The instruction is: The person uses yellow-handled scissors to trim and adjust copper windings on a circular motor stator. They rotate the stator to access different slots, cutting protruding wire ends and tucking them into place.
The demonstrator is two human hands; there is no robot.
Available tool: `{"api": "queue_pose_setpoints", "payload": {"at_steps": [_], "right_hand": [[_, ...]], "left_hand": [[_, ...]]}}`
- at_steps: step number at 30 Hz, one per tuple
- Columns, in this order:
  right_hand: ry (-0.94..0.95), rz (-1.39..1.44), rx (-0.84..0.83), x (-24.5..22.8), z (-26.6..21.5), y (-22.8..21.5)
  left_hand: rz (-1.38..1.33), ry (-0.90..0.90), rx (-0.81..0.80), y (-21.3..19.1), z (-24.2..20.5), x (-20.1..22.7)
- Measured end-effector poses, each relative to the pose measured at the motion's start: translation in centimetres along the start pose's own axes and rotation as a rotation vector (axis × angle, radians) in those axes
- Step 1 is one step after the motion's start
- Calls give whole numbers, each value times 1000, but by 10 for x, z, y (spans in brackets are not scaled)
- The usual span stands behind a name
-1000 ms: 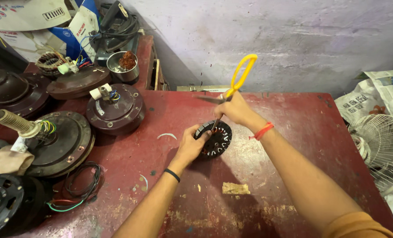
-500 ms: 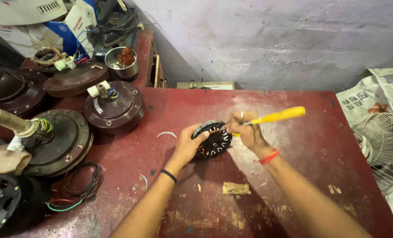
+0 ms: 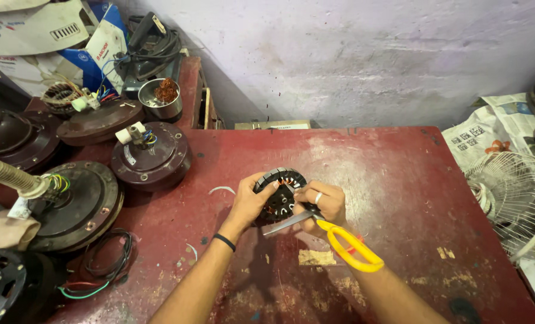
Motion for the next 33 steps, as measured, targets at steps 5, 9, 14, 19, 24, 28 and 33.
{"api": "queue_pose_setpoints", "payload": {"at_steps": [5,9,14,19,24,28,33], "right_hand": [[10,-12,-57,11,3,7],[-18,7,-70,16,3,16],[78,72,-37,29,-1,26],[142,155,-81,41,-4,30],[164,176,-201,46,3,27],[142,138,-227,41,9,23],[131,91,-202,38,7,24]], "left_hand": [[52,15,14,0,1,0],[27,7,5,0,1,-3],[48,36,32,1,1,-2],[48,52,-4,4,-1,2],[54,103,-45,7,2,6],[121,50,-16,5,7,0],[203,110,-15,5,10,-1]]}}
Point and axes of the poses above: each hand's wrist, its own z-axis towards the middle knuckle, its own y-axis out of the palm, x = y × z, the point moved 6 cm from there along z, towards the middle knuckle, and after that the axes turned 9 degrees about -x, right-handed, at the moved point
